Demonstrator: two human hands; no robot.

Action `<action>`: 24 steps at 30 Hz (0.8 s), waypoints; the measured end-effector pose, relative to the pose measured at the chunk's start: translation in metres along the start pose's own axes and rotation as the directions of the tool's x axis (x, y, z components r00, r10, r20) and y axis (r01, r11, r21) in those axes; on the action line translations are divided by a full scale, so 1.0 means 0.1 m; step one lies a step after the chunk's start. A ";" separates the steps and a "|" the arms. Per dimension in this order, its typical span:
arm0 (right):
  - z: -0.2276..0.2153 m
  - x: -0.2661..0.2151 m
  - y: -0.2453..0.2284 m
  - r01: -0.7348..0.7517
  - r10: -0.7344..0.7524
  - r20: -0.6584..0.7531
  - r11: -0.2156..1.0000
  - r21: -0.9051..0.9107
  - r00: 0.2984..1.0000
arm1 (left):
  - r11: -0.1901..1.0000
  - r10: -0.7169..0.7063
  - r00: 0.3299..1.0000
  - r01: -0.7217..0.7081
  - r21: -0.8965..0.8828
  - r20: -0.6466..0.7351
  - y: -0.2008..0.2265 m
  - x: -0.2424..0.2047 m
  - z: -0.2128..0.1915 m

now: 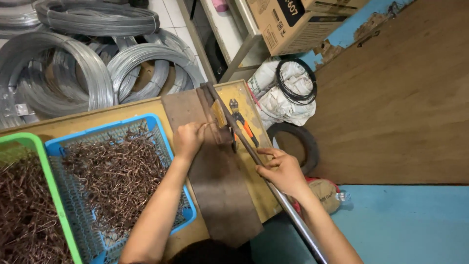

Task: Cutting small metal wire pieces to length using a manual cutting tool and a wooden guide.

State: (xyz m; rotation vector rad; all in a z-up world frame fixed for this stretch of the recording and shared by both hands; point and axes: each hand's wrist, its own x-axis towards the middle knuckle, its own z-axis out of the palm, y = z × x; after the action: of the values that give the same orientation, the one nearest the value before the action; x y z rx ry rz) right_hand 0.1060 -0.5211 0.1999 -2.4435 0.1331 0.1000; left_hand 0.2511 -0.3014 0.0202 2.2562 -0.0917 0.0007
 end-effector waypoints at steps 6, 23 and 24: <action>0.01 0.00 0.05 0.006 -0.006 0.016 1.000 -0.010 1.000 | 0.997 0.062 0.997 -0.064 -0.033 -0.054 0.03 0.00 0.07; -0.23 0.14 -0.18 -0.018 0.024 0.079 0.997 -0.069 0.997 | 0.995 -0.064 0.998 0.063 -0.078 -0.010 0.01 0.04 0.19; -0.22 0.15 -0.20 -0.008 0.015 0.084 0.997 -0.083 0.996 | 0.994 -0.070 0.998 0.070 -0.087 -0.002 0.00 0.06 0.18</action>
State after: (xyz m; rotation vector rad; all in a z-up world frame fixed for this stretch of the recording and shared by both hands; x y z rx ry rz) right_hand 0.1247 -0.5209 0.2277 -2.5166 0.1074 0.2175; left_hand 0.2561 -0.3159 0.0092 2.1710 -0.0097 -0.0342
